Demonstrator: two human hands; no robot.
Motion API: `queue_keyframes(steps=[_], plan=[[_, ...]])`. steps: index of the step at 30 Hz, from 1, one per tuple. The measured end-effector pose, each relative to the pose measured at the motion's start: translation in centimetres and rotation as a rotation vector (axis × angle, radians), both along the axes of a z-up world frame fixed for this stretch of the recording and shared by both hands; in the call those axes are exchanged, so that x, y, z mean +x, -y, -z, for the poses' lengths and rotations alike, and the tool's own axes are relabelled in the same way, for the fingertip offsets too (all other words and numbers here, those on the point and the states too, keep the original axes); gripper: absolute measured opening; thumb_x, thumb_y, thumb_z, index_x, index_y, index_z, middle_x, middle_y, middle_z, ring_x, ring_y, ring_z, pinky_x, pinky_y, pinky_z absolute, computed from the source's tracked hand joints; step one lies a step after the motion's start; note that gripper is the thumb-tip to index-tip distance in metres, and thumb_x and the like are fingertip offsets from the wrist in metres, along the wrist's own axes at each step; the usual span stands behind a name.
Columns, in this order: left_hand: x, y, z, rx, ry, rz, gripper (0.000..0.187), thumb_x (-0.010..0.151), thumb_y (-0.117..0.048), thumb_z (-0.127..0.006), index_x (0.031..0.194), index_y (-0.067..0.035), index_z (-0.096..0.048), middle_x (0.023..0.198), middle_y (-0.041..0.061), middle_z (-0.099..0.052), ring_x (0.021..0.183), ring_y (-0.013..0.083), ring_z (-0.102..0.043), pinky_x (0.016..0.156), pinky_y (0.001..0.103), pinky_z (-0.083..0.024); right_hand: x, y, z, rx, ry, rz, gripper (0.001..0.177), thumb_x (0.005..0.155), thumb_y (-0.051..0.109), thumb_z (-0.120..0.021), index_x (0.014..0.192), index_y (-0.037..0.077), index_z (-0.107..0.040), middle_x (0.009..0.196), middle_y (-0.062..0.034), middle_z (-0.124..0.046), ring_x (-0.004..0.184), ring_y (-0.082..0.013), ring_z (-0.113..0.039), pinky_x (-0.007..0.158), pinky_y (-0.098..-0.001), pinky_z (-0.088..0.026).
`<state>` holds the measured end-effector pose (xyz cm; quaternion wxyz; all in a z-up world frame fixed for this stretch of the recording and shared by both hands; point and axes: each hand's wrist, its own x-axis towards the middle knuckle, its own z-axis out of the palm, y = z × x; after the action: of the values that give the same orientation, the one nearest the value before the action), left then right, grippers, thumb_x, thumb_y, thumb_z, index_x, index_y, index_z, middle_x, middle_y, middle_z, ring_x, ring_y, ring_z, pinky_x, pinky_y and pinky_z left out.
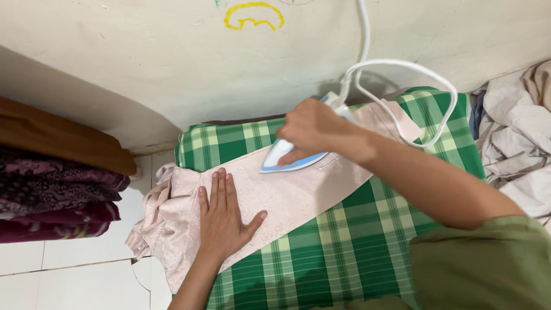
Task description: The person irons a light pink dress on a green checkered ironing board. They smooth the fabric, move the iron across the body and sleeves, and repeatedly reposition the dress to iron different sections.
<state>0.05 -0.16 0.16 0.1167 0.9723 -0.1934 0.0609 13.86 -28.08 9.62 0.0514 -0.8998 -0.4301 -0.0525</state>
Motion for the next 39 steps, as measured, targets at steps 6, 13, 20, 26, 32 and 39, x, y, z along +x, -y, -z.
queue_keyframes(steps=[6,13,20,26,32,39], plan=[[-0.1,-0.2,0.4,-0.006,0.004,0.006,0.112,0.088,-0.072,-0.052,0.151,0.016,-0.025,0.162,0.034,-0.02,0.154,0.0405,-0.015,0.121,0.059,-0.002,0.4,5.0,-0.9,-0.166,0.014,0.113,0.062,0.075,0.074,-0.07,0.068,0.012,-0.073,0.051,-0.0111,-0.06,0.051,-0.0342,-0.064,0.048,-0.0449,-0.048],[0.0,0.1,0.3,0.015,0.005,-0.008,0.113,0.085,-0.072,-0.055,0.15,0.016,-0.025,0.161,0.034,-0.021,0.154,0.0404,-0.014,0.12,0.061,-0.002,-0.3,0.0,0.2,0.025,0.008,-0.017,0.053,0.068,0.065,-0.076,0.071,0.012,-0.075,0.053,-0.0106,-0.062,0.053,-0.0345,-0.065,0.047,-0.0453,-0.048],[-0.2,-0.2,0.1,-0.005,-0.004,-0.007,0.114,0.086,-0.072,-0.055,0.15,0.017,-0.025,0.162,0.034,-0.02,0.154,0.0412,-0.014,0.121,0.06,-0.003,0.3,2.2,0.0,-0.018,0.014,0.016,0.056,0.069,0.069,-0.076,0.07,0.012,-0.076,0.055,-0.0108,-0.063,0.056,-0.034,-0.066,0.053,-0.0446,-0.05],[0.0,-0.1,0.6,0.006,0.007,0.005,0.114,0.086,-0.072,-0.055,0.151,0.017,-0.025,0.162,0.035,-0.02,0.154,0.042,-0.014,0.12,0.061,-0.002,0.9,6.5,-1.4,-0.19,-0.029,0.207,0.063,0.07,0.076,-0.072,0.071,0.012,-0.075,0.058,-0.0113,-0.065,0.058,-0.0339,-0.066,0.051,-0.0454,-0.051],[-0.1,0.1,0.1,-0.005,0.0,-0.013,0.114,0.084,-0.071,-0.057,0.15,0.017,-0.026,0.161,0.034,-0.021,0.154,0.0412,-0.016,0.121,0.061,-0.003,0.2,1.4,0.3,-0.069,-0.02,0.075,0.061,0.069,0.073,-0.072,0.071,0.012,-0.076,0.057,-0.0117,-0.064,0.057,-0.0348,-0.066,0.054,-0.0447,-0.051],[-0.1,-0.2,0.0,0.0,-0.007,-0.002,0.113,0.086,-0.072,-0.056,0.149,0.018,-0.027,0.162,0.034,-0.021,0.154,0.0409,-0.016,0.121,0.06,-0.003,1.3,4.6,0.9,-0.109,0.074,0.4,0.07,0.077,0.08,-0.067,0.07,0.01,-0.075,0.055,-0.0093,-0.063,0.051,-0.0285,-0.067,0.046,-0.0413,-0.052]])
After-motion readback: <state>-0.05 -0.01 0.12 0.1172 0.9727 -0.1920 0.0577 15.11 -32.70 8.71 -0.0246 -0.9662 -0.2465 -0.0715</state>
